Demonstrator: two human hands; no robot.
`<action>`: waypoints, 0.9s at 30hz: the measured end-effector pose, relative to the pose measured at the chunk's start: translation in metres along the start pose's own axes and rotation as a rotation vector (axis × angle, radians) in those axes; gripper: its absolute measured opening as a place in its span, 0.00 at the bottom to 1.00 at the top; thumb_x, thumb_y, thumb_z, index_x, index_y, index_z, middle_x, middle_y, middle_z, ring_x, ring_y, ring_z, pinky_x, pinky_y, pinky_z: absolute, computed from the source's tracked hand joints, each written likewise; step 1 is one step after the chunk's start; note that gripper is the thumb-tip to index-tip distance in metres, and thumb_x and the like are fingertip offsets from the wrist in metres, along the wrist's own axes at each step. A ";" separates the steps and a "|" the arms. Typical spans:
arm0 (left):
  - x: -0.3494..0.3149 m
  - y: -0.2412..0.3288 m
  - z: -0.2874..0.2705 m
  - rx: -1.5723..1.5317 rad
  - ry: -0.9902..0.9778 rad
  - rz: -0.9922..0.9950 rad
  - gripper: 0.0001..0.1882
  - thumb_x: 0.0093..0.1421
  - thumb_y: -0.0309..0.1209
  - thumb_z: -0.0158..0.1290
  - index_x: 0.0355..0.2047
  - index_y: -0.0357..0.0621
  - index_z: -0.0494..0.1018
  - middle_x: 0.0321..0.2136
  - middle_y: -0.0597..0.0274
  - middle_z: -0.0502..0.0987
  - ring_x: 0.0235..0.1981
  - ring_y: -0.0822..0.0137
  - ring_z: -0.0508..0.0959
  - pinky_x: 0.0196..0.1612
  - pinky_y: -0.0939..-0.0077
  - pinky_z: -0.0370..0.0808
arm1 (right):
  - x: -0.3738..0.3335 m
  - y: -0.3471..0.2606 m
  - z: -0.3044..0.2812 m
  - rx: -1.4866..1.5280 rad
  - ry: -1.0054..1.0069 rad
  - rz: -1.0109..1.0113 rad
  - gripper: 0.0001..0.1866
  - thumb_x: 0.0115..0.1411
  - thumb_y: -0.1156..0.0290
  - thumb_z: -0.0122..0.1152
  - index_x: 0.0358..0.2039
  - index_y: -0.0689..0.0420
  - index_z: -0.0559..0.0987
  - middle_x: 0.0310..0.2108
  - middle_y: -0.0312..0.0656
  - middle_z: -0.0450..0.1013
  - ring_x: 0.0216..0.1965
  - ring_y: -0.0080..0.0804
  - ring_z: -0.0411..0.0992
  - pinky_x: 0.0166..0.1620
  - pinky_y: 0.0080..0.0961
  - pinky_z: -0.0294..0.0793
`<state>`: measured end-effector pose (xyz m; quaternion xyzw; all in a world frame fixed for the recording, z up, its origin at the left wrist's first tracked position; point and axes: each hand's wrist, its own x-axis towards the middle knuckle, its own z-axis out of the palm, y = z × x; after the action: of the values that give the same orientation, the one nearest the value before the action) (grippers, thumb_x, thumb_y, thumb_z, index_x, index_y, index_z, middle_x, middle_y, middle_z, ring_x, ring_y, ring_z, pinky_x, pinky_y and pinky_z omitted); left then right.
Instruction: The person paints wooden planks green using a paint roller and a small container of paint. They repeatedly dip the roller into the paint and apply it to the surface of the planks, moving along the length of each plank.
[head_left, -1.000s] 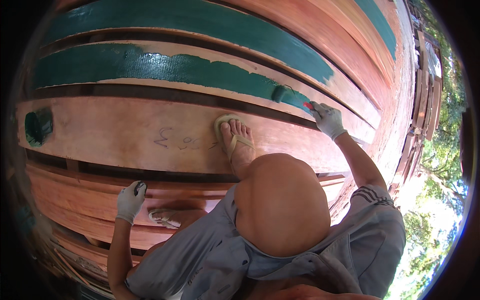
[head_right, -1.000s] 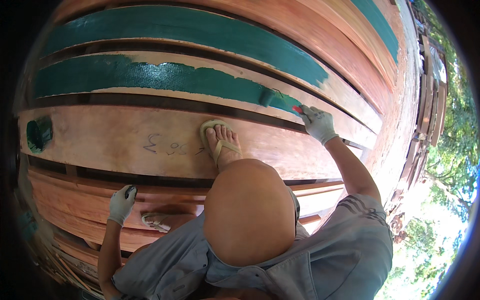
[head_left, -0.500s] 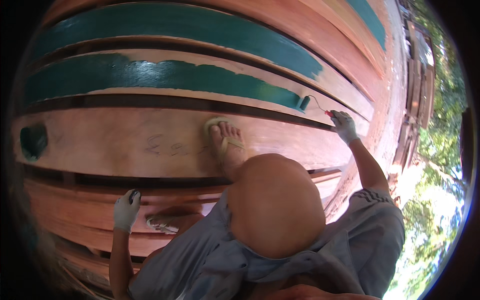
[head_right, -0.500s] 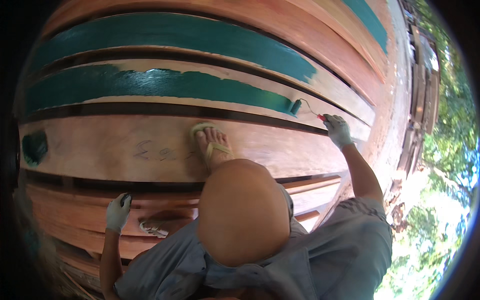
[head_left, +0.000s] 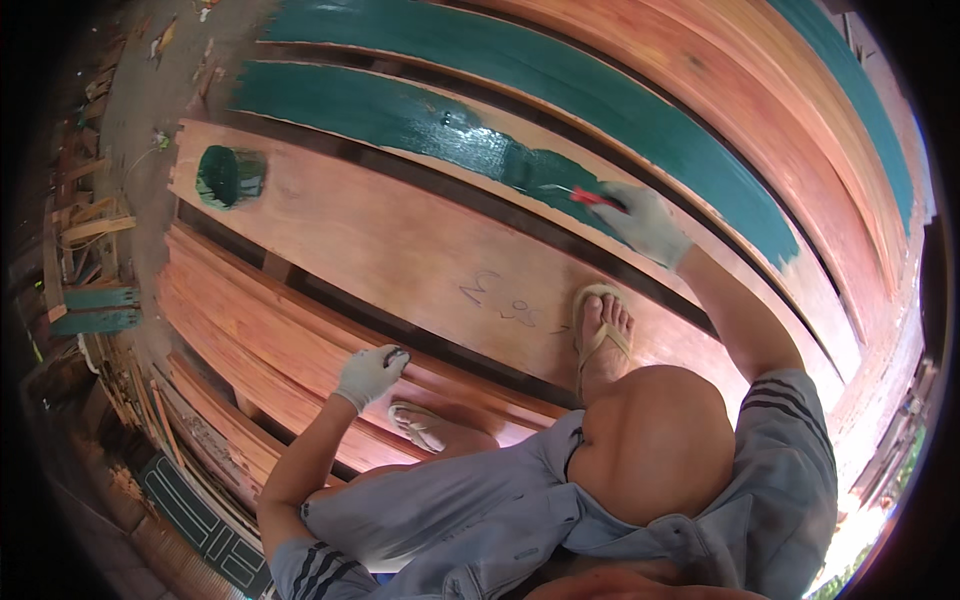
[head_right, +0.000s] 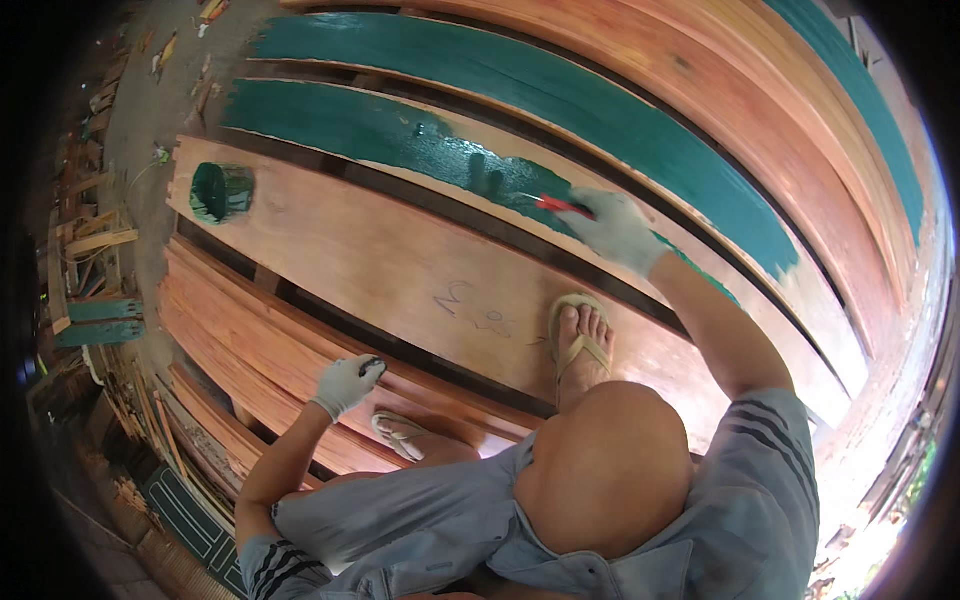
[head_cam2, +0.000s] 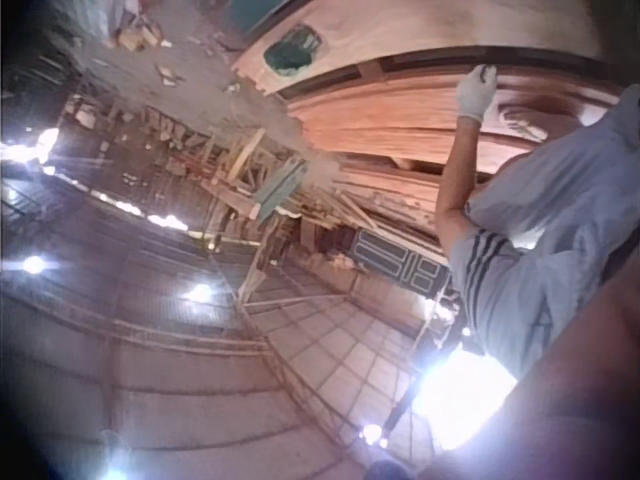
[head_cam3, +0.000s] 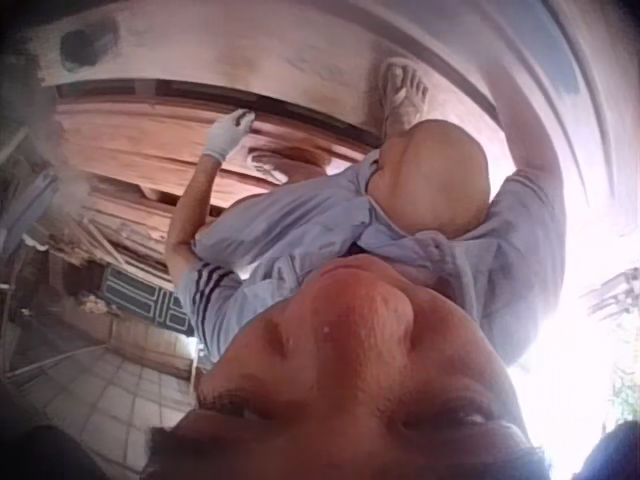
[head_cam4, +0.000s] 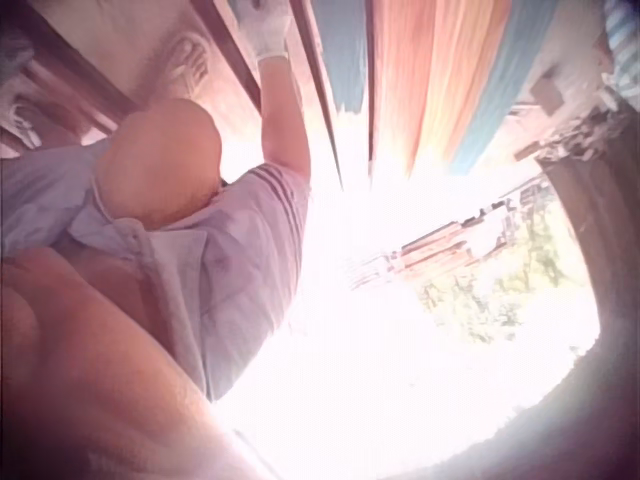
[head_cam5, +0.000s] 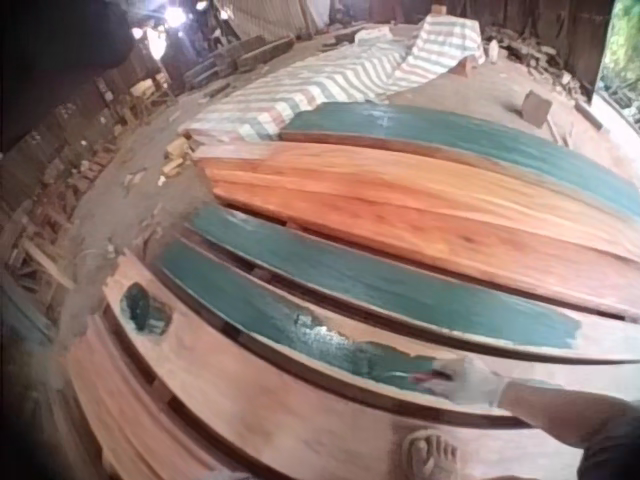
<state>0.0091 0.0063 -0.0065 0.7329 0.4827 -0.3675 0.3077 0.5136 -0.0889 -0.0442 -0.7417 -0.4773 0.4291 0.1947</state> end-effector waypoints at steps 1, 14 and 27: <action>-0.003 -0.002 0.003 0.004 0.056 0.037 0.24 0.68 0.54 0.52 0.49 0.51 0.82 0.39 0.50 0.85 0.43 0.45 0.84 0.47 0.53 0.80 | 0.027 -0.007 0.013 -0.016 0.024 -0.071 0.19 0.69 0.52 0.58 0.43 0.56 0.82 0.32 0.54 0.77 0.37 0.52 0.78 0.42 0.45 0.74; -0.019 -0.013 0.027 -0.081 0.048 -0.032 0.22 0.69 0.53 0.51 0.49 0.53 0.82 0.40 0.47 0.84 0.43 0.42 0.82 0.47 0.50 0.78 | 0.198 -0.126 0.061 -0.013 0.050 -0.112 0.26 0.70 0.51 0.51 0.40 0.62 0.86 0.41 0.58 0.82 0.46 0.56 0.80 0.51 0.47 0.77; -0.006 0.002 0.013 -0.113 0.003 -0.034 0.23 0.69 0.51 0.53 0.51 0.48 0.81 0.43 0.46 0.84 0.47 0.43 0.82 0.51 0.52 0.78 | 0.190 -0.097 0.059 0.068 -0.001 -0.057 0.25 0.70 0.52 0.51 0.40 0.63 0.86 0.40 0.62 0.81 0.43 0.59 0.80 0.50 0.47 0.78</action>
<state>0.0065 -0.0075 -0.0084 0.7067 0.5157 -0.3438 0.3413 0.4461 0.1153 -0.0952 -0.7207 -0.4833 0.4396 0.2318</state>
